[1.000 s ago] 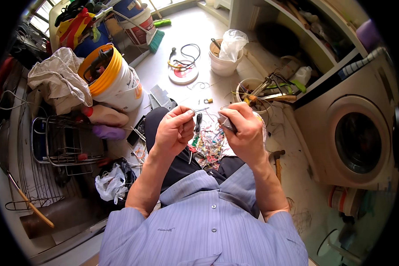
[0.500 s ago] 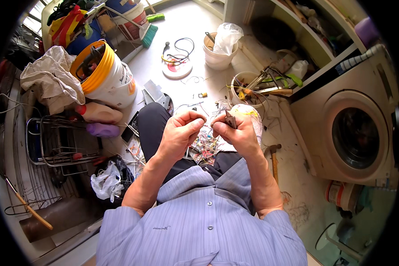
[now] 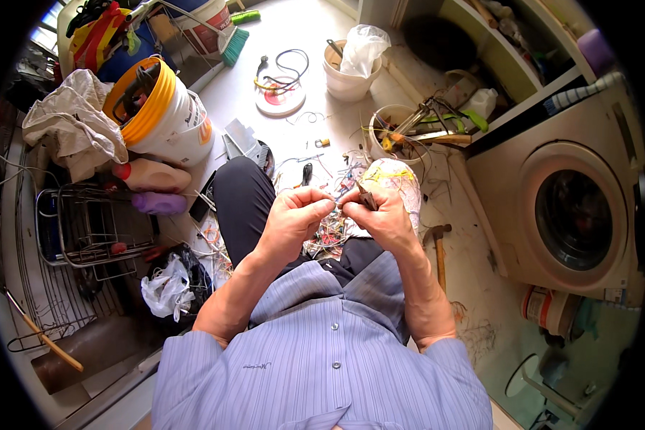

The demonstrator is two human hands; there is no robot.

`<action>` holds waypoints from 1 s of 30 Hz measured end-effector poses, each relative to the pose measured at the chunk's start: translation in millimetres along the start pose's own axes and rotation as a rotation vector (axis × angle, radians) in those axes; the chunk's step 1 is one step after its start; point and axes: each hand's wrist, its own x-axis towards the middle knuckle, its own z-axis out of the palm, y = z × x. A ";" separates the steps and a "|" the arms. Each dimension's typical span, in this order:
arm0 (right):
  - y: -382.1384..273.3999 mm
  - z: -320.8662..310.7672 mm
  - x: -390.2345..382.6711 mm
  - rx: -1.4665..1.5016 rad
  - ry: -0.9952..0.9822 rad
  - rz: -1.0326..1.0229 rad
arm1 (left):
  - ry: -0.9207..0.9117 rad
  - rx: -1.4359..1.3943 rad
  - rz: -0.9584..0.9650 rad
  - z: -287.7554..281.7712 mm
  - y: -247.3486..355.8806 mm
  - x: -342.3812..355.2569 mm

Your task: The person strips insulation from wires using a utility knife while sitting on the floor. They then twist the exposed wire ends together by hand.

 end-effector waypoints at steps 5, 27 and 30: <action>2.8 3.9 -1.4 -0.050 0.093 -0.045 | -0.023 -0.203 -0.065 -5.9 -8.7 4.5; 16.5 -60.0 -20.7 -0.083 0.452 -0.056 | 0.080 -0.355 0.089 -34.7 17.1 -3.8; 11.2 -74.3 -26.1 -0.158 0.483 -0.095 | 0.054 -0.326 0.091 -36.8 15.0 -4.1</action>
